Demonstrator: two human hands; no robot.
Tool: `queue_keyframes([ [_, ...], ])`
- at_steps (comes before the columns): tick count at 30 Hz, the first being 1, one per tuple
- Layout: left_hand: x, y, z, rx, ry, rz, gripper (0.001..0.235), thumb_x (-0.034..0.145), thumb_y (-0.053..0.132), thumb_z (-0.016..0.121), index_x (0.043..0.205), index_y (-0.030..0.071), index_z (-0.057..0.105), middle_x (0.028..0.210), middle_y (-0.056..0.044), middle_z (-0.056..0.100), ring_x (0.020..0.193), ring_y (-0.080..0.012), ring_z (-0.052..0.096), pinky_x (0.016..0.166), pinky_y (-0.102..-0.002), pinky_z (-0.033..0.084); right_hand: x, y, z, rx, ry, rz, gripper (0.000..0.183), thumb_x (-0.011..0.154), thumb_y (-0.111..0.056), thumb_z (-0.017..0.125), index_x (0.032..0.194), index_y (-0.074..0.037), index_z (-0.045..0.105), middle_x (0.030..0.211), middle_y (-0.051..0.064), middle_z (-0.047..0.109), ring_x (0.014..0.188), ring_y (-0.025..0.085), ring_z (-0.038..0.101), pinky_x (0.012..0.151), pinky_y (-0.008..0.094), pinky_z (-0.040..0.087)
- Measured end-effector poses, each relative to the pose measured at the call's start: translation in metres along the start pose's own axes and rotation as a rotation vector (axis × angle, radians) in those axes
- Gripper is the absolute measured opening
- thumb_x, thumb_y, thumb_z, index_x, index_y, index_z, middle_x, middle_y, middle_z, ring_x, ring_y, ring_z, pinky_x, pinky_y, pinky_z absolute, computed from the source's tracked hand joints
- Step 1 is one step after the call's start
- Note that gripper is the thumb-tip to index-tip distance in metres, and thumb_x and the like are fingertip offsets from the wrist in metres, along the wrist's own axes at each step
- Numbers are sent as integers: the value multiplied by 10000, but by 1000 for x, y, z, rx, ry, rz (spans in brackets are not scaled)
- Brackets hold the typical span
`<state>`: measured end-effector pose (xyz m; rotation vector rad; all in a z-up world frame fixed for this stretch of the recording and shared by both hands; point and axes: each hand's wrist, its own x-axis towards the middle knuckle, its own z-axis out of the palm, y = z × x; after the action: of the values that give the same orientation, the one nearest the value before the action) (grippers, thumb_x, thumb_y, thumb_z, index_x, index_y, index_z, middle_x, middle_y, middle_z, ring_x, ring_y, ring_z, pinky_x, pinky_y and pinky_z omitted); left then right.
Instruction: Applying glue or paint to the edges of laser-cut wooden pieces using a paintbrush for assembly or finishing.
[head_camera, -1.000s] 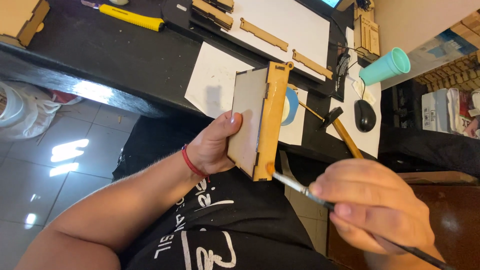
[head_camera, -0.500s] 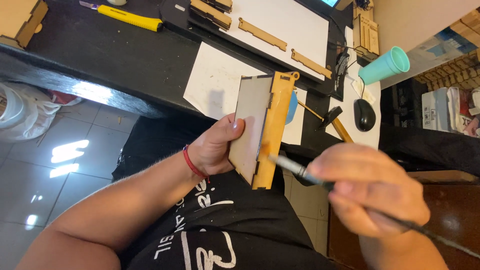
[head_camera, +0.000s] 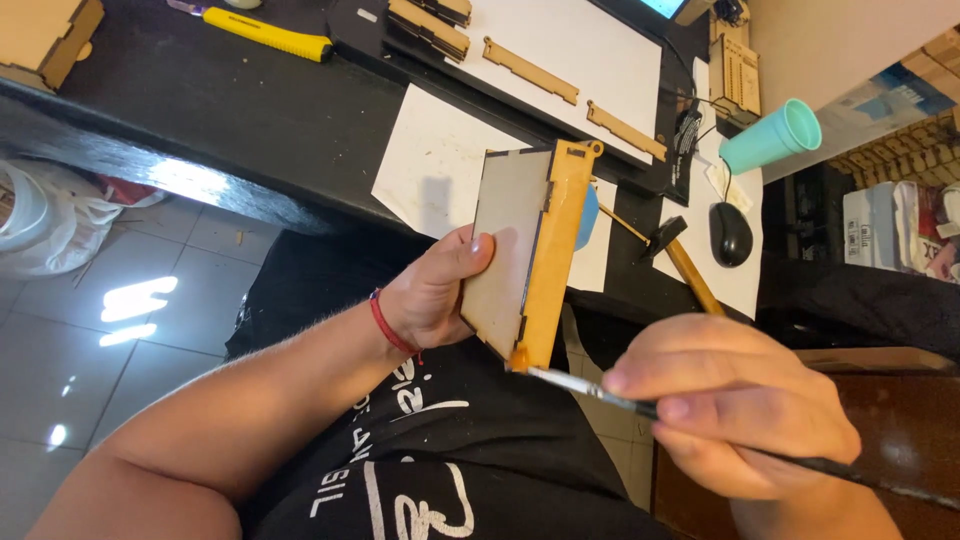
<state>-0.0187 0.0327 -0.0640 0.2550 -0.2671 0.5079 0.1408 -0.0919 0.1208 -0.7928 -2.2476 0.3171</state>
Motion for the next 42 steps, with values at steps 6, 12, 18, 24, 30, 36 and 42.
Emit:
queue_keyframes([
  [6, -1, -1, 0, -19, -22, -4, 603, 927, 261, 786, 1393, 2, 505, 1247, -186, 673, 1131, -317, 675, 1015, -509, 550, -24, 13, -7, 13, 251, 40, 87, 907, -129, 600, 938, -53, 570, 961, 180, 705, 820, 236, 785, 708, 326, 761],
  [12, -1, -2, -3, -30, 8, -11, 589, 895, 278, 810, 1335, -8, 543, 1236, -172, 676, 1120, -291, 681, 979, -424, 576, -8, 13, -11, -7, 26, -34, 44, 899, -68, 565, 925, -33, 557, 924, 164, 722, 759, 258, 771, 672, 322, 735],
  [18, 0, -3, -4, -20, 16, -19, 583, 883, 291, 822, 1308, -17, 566, 1207, -170, 688, 1094, -286, 692, 960, -418, 586, -11, 4, -14, 60, 25, 58, 56, 836, -81, 602, 828, -31, 578, 830, 162, 744, 685, 244, 784, 637, 304, 716],
  [24, -2, -5, -1, -61, -84, -71, 560, 928, 265, 797, 1337, -27, 552, 1247, -184, 675, 1138, -298, 677, 1009, -415, 571, -18, 30, -18, -70, 240, 74, 98, 906, -84, 576, 926, -16, 509, 906, 245, 679, 751, 302, 755, 706, 375, 670],
  [30, -6, -9, 0, -91, -54, -74, 647, 896, 235, 816, 1367, -80, 504, 1217, -238, 673, 1089, -348, 689, 955, -483, 588, -29, 19, -16, 44, 306, 32, 96, 908, -132, 606, 932, -80, 529, 940, 163, 707, 744, 245, 753, 675, 348, 715],
  [36, -5, -13, -13, -94, -99, -150, 572, 914, 223, 804, 1343, -42, 535, 1239, -189, 676, 1101, -306, 695, 965, -423, 595, -20, 23, -23, 102, 51, -40, 113, 904, -30, 574, 1012, 4, 572, 931, 192, 714, 764, 249, 776, 667, 276, 765],
  [42, -5, -9, 0, -102, -125, -225, 583, 889, 223, 839, 1329, -48, 571, 1241, -182, 682, 1116, -283, 694, 970, -397, 601, -7, 35, -19, -183, 388, 36, 88, 947, -67, 563, 951, -6, 498, 898, 259, 654, 806, 316, 727, 716, 398, 637],
])
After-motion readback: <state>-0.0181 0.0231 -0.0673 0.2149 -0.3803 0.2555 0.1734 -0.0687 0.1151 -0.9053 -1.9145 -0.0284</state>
